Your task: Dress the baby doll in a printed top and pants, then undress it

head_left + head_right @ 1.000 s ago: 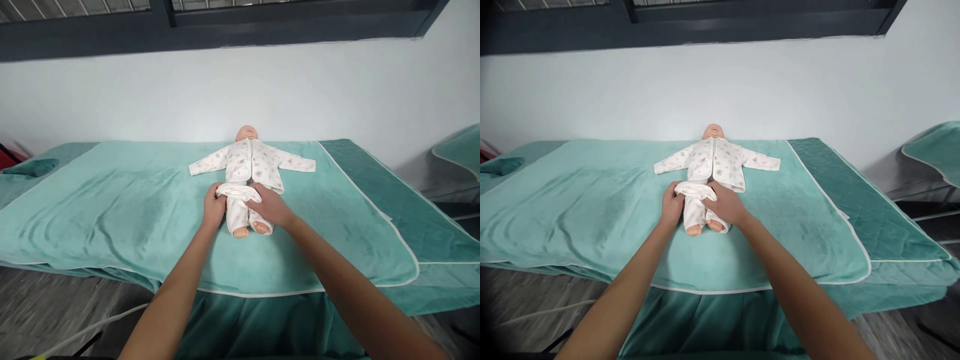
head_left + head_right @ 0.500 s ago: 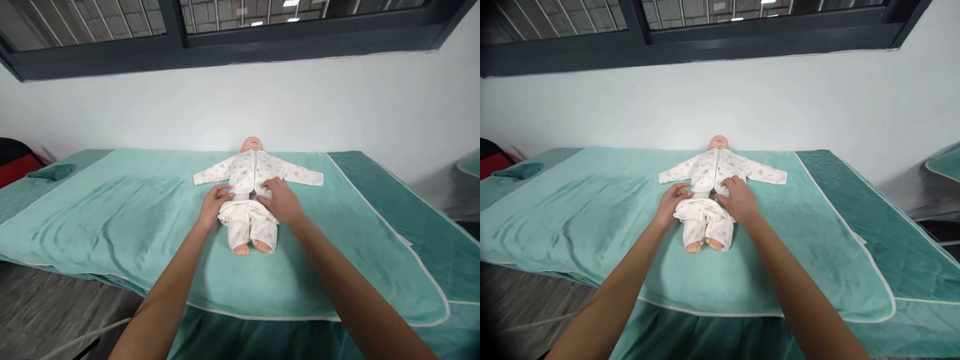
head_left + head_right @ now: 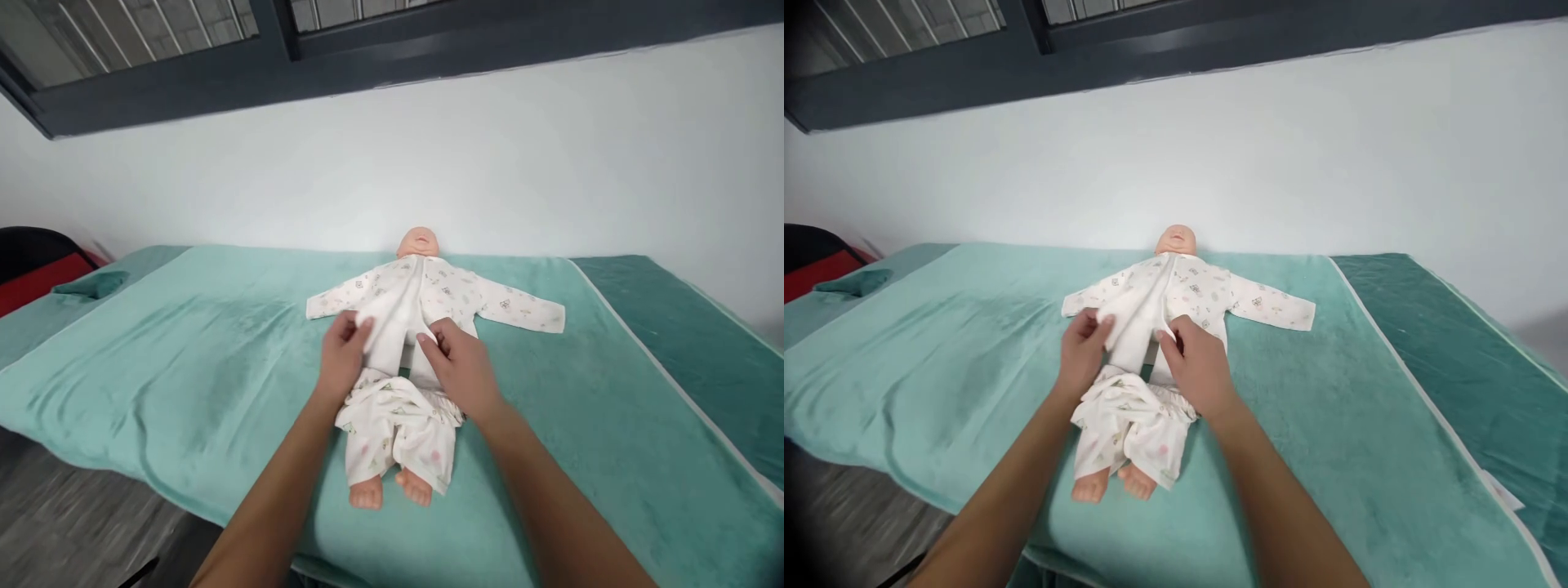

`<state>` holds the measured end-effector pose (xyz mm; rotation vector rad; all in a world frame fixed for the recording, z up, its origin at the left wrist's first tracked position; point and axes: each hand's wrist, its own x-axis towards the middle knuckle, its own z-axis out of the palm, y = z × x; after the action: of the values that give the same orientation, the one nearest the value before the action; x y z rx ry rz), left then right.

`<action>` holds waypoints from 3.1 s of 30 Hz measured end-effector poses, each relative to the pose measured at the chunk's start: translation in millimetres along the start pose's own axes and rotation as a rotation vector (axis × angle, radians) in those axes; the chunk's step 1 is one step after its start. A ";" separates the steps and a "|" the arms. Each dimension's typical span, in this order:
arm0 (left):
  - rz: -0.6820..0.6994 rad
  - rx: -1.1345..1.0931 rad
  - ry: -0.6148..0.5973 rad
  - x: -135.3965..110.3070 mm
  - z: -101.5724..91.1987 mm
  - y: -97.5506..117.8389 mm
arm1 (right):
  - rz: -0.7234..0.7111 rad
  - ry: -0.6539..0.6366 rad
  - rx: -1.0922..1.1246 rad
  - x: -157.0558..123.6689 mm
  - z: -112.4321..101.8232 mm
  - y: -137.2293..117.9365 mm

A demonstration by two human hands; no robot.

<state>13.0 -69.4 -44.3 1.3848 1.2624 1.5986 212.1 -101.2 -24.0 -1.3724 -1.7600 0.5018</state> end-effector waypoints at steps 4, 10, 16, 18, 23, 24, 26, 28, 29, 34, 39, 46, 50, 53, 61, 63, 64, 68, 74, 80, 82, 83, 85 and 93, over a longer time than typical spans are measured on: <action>-0.093 -0.436 0.331 21.9 -25.8 -24.9 | 0.154 0.146 0.511 4.6 -8.7 7.6; -0.181 -0.534 0.435 26.8 -56.7 -41.1 | 0.367 0.778 0.624 6.0 -53.5 52.0; -0.143 -0.147 0.552 16.3 -50.2 -45.3 | 0.664 0.700 0.027 -30.3 -84.5 86.3; -0.152 -0.012 0.536 14.6 -52.7 -48.4 | 0.624 0.651 -0.156 -37.9 -84.4 87.2; -0.048 0.217 0.521 10.1 -56.7 -48.5 | 0.312 0.705 -0.323 -41.3 -69.4 77.3; 0.021 0.256 0.534 7.8 -55.1 -45.4 | 0.205 0.689 -0.310 -41.8 -64.6 72.9; 0.126 0.261 0.488 0.9 -49.9 -36.6 | 0.047 0.566 -0.203 -43.9 -54.4 61.6; 0.074 0.158 0.250 -8.4 -44.4 -26.3 | -0.019 0.301 -0.026 -47.0 -44.8 48.9; 0.000 0.095 0.083 -13.4 -42.4 -21.6 | -0.034 0.143 0.065 -48.7 -41.0 42.9; -0.132 -0.020 -0.377 -32.9 -46.6 -7.8 | -0.052 -0.260 0.338 -54.0 -35.4 25.3; -0.071 -0.068 -0.538 -40.7 -60.1 -2.9 | -0.013 -0.276 0.374 -57.7 -39.2 23.7; -0.159 -0.156 -0.580 -43.5 -63.7 -2.9 | 0.025 -0.219 0.304 -64.8 -37.4 26.9; -0.127 -0.242 -0.553 -43.8 -62.9 -6.8 | -0.057 -0.214 0.285 -65.1 -37.1 26.7; -0.123 -0.257 -0.540 -44.1 -63.1 -8.7 | -0.144 -0.222 0.263 -65.1 -37.8 24.5; -0.089 -0.228 -0.431 -47.1 -60.7 -7.3 | -0.143 -0.118 0.030 -73.1 -27.1 19.9; -0.091 -0.235 -0.387 -48.4 -59.3 -8.3 | -0.142 -0.045 -0.074 -75.4 -21.4 21.8; -0.096 -0.240 -0.360 -48.9 -58.6 -9.1 | -0.165 -0.015 -0.131 -75.8 -18.7 22.8; -0.129 -0.272 -0.274 -49.4 -55.8 -11.4 | -0.359 0.141 -0.286 -73.1 -11.4 26.0; -0.180 -0.265 -0.230 -47.9 -52.6 -11.6 | -0.524 0.273 -0.227 -71.6 -9.3 26.6; -0.226 -0.275 -0.335 -42.9 -51.2 -12.9 | -0.448 0.095 -0.019 -65.9 -13.9 24.5; -0.184 -0.273 -0.360 -40.9 -50.2 -12.2 | -0.409 0.045 0.053 -63.6 -14.8 24.8; -0.146 -0.260 -0.363 -40.0 -49.4 -11.4 | -0.378 0.035 0.086 -62.6 -14.7 25.3; -0.067 -0.213 -0.359 -38.2 -46.8 -9.1 | -0.291 0.045 0.153 -60.5 -13.2 26.5; -0.069 -0.107 -0.252 -9.4 -28.5 -16.1 | -0.043 0.133 0.226 -39.4 -1.5 29.5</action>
<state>-14.2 -79.8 -61.7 1.4099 1.0492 1.3753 233.4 -128.6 -59.0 -1.1798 -1.5707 0.5549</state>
